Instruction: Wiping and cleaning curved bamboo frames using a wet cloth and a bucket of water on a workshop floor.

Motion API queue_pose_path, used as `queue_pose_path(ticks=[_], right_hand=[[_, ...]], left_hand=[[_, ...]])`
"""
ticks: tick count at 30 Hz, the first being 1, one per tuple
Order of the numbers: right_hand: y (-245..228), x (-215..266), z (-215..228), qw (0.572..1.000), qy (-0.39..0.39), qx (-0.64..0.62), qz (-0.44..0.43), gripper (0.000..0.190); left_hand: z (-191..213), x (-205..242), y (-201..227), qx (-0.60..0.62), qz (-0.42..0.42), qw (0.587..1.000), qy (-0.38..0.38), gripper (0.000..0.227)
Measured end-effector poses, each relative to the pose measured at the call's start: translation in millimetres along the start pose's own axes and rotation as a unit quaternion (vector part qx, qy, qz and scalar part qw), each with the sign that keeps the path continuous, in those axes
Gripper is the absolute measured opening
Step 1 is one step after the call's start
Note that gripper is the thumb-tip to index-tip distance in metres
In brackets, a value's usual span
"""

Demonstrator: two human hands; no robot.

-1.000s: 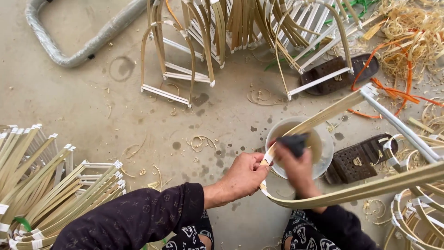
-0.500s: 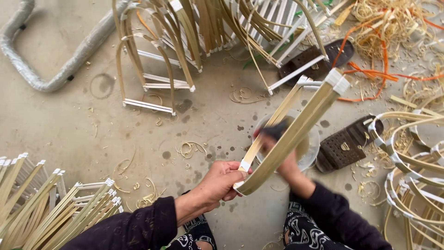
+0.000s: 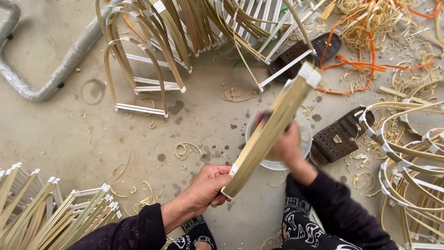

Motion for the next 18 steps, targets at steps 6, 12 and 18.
queue_pose_path(ticks=[6, 12, 18], right_hand=[[-38, -9, 7, 0.987, 0.040, -0.138, 0.073, 0.021], [9, 11, -3, 0.995, -0.049, -0.072, 0.048, 0.026], [-41, -18, 23, 0.989, 0.008, -0.139, 0.053, 0.034]], left_hand=[[5, -11, -4, -0.005, 0.020, 0.999, 0.024, 0.025], [13, -13, -4, 0.001, 0.011, 1.000, 0.012, 0.024], [1, -9, 9, -0.012, 0.005, 1.000, -0.009, 0.024]])
Point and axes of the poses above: each hand's wrist, its own x-axis away from the middle knuckle, its own z-axis out of the back of the hand, y = z × x, the point moved 7 cm from there along -x, towards the middle knuckle, and after that the axes turned 2 degrees about x, right-handed, at the moved point
